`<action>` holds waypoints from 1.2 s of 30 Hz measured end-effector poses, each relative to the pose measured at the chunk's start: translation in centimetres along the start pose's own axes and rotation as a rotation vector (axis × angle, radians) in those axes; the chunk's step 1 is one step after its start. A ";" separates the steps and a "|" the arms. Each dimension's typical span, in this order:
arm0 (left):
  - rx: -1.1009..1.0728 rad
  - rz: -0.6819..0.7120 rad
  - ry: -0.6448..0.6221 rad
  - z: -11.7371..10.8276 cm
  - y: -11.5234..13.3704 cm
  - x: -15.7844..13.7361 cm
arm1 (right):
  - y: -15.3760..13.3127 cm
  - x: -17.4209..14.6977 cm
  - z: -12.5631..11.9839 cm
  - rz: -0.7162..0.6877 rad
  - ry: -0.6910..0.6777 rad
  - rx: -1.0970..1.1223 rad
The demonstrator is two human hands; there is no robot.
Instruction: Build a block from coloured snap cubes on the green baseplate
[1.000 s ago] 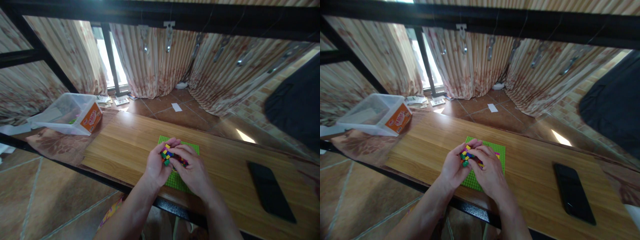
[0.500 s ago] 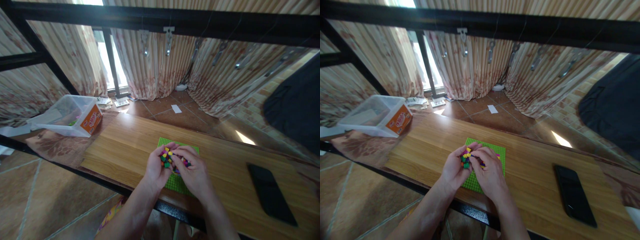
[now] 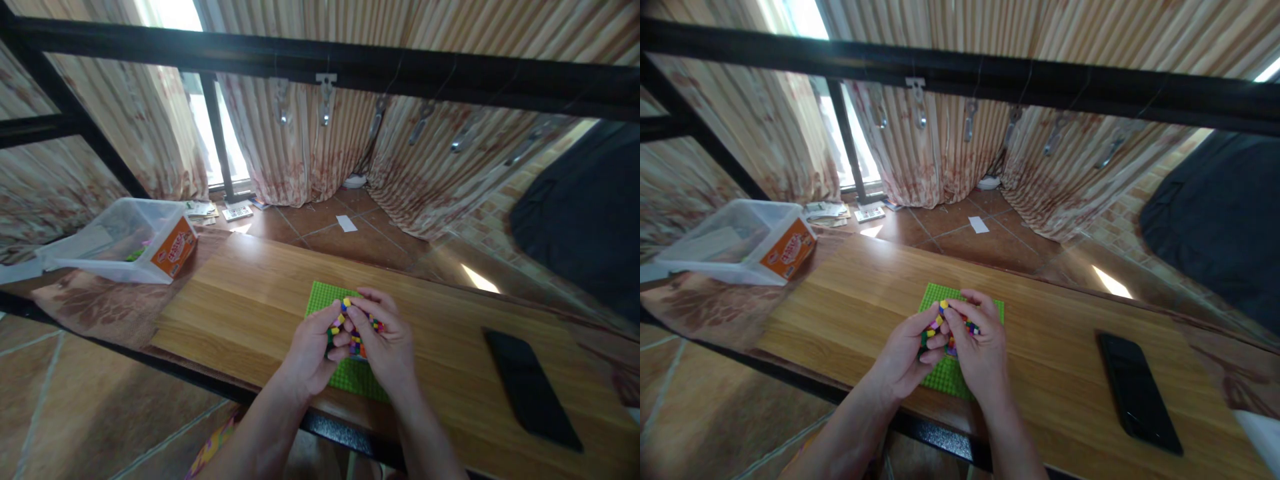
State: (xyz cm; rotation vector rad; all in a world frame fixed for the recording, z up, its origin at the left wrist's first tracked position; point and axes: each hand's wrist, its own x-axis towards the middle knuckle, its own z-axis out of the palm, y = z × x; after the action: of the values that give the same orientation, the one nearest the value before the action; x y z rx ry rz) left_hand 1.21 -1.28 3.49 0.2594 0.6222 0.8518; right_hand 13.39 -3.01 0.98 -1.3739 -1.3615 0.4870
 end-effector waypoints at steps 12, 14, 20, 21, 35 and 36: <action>0.382 0.205 0.136 -0.3 -0.8 0.6 | -0.8 0.5 -1.5 -0.153 -0.100 -0.194; 0.484 0.266 0.162 -0.5 -1.0 0.8 | -0.9 0.5 -1.5 -0.171 -0.109 -0.218; 0.871 0.533 0.172 -1.1 -0.9 1.1 | -0.5 0.2 -1.1 -0.057 -0.057 -0.108; 0.914 0.552 0.176 -1.1 -0.9 1.0 | -0.4 0.2 -1.0 -0.016 -0.043 -0.070; 0.366 0.303 0.317 -1.0 0.5 0.8 | 3.5 1.8 -0.8 0.044 0.032 -0.152; 0.355 0.299 0.311 -0.9 0.5 0.8 | 3.6 2.0 -0.6 0.034 0.009 -0.180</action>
State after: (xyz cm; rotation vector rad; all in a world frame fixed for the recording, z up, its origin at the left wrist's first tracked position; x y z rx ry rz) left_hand 0.75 -0.42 2.67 0.5580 1.0455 1.0771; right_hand 15.96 -0.62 -1.14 -1.5456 -1.4028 0.3876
